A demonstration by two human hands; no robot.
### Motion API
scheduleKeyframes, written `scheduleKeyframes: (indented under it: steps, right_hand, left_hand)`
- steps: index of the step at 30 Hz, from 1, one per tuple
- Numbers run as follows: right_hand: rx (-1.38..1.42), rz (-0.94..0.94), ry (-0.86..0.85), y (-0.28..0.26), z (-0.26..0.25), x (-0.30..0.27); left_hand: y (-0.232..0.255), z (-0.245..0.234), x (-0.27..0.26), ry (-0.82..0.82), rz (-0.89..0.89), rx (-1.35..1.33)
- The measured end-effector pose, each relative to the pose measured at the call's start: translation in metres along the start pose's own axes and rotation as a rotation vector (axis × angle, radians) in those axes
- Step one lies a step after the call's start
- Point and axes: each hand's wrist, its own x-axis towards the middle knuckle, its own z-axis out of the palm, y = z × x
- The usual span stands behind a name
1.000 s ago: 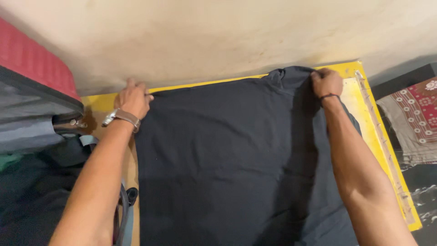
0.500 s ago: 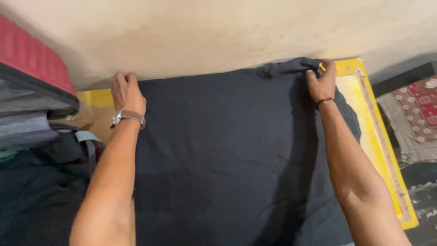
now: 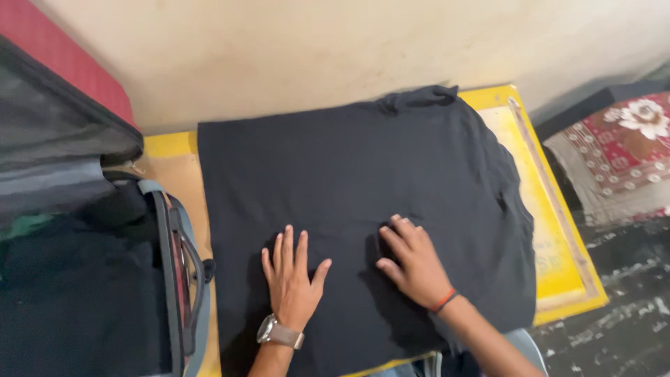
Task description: The person folds a pair of black pants and a black t-shirt on a yellow table, then places the folded items into an open suitcase. The person handles the garments one at a time, smoothing and folding them neatly before packing.
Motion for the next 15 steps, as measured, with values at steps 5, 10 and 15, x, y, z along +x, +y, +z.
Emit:
scheduleKeyframes:
  steps: [5, 10, 15]
  right_hand:
    - [-0.227, 0.009, -0.034, 0.020, 0.013, -0.050]
    - [-0.408, 0.266, 0.110, 0.125, -0.022, -0.104]
    - [-0.414, 0.388, 0.296, 0.185, -0.045, -0.161]
  left_hand:
    - [-0.024, 0.002, -0.041, -0.079, 0.086, 0.115]
    - [-0.036, 0.006, -0.054, -0.073, 0.122, 0.123]
    - [-0.038, 0.005, -0.056, -0.061, 0.092, 0.140]
